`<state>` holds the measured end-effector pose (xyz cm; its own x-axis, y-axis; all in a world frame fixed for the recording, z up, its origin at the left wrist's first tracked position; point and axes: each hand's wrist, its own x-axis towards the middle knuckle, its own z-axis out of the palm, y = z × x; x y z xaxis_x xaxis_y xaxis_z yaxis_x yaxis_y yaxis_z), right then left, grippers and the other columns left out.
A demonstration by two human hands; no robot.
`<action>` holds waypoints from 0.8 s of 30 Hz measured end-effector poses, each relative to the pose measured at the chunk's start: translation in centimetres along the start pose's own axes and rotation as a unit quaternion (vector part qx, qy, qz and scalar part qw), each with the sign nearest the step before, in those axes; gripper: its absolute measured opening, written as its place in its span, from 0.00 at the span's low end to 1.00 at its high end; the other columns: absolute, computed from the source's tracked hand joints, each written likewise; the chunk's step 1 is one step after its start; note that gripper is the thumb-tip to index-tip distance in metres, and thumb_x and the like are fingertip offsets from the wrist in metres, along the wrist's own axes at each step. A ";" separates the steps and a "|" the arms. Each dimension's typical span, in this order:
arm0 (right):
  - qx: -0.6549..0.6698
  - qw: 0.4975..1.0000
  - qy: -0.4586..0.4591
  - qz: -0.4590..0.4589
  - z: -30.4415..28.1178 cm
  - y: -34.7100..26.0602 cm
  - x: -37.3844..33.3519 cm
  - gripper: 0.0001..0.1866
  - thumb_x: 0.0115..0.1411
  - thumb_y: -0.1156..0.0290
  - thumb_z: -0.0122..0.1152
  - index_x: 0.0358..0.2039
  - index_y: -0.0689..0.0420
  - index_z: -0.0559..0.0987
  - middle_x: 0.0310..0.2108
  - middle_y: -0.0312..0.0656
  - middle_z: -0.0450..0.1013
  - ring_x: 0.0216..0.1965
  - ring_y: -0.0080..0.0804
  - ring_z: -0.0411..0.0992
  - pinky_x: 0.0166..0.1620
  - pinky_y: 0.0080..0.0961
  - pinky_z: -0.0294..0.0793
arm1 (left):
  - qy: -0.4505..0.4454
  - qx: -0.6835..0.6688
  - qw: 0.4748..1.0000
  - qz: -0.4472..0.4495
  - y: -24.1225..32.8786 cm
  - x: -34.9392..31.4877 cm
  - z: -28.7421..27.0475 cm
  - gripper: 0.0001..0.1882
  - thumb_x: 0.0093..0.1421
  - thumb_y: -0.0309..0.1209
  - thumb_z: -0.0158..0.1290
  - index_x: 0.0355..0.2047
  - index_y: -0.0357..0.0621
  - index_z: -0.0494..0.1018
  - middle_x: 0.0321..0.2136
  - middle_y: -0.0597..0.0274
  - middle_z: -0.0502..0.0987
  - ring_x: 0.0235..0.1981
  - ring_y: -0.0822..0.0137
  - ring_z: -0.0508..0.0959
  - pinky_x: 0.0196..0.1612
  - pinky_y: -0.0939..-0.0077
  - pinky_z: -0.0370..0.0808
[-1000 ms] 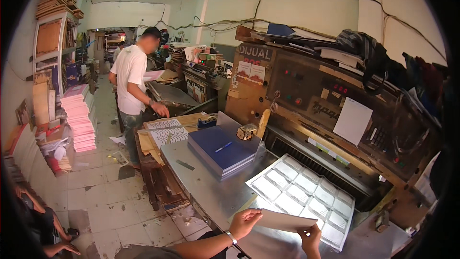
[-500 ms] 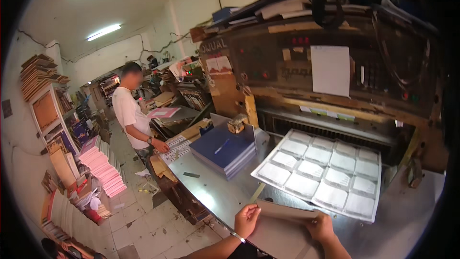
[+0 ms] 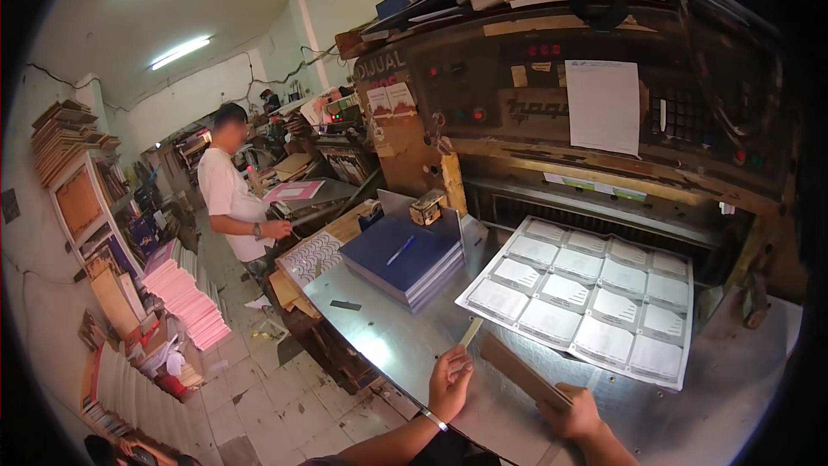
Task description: The person holds and folds a piece of cardboard by hand, then flips through and folds printed paper sheets on the machine table.
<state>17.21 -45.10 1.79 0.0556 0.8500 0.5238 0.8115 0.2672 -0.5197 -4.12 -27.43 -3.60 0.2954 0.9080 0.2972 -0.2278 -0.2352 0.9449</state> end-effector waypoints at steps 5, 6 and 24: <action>0.009 1.000 -0.008 0.012 1.4 1.4 -0.4 0.06 0.54 0.68 0.68 0.27 0.55 0.81 0.22 0.46 0.74 0.23 0.50 0.75 0.26 0.41 0.75 | -0.002 -0.001 1.000 0.005 -0.6 -0.1 -0.2 0.21 0.69 0.31 0.55 0.60 0.39 0.66 0.52 0.57 0.74 0.55 0.68 0.74 0.56 0.71 0.72; 0.008 1.000 -0.012 0.013 1.5 1.2 -0.8 0.06 0.54 0.68 0.68 0.27 0.55 0.81 0.22 0.46 0.74 0.23 0.50 0.75 0.26 0.41 0.75 | 0.000 -0.003 1.000 0.003 -0.6 -0.4 -0.4 0.21 0.69 0.31 0.55 0.60 0.39 0.66 0.52 0.57 0.74 0.55 0.68 0.74 0.56 0.71 0.72; 0.024 0.999 0.004 0.048 1.2 1.1 -0.6 0.10 0.56 0.66 0.69 0.32 0.59 0.81 0.28 0.52 0.78 0.28 0.55 0.78 0.33 0.42 0.78 | 0.010 -0.018 1.000 0.003 -0.6 -0.2 -0.3 0.20 0.71 0.34 0.52 0.59 0.38 0.67 0.48 0.58 0.78 0.46 0.69 0.79 0.49 0.73 0.75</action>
<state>17.36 -44.81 0.13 0.1358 0.8695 0.4749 0.7737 0.2064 -0.5990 -4.32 -27.35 -4.22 0.2760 0.9133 0.2995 -0.2626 -0.2281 0.9376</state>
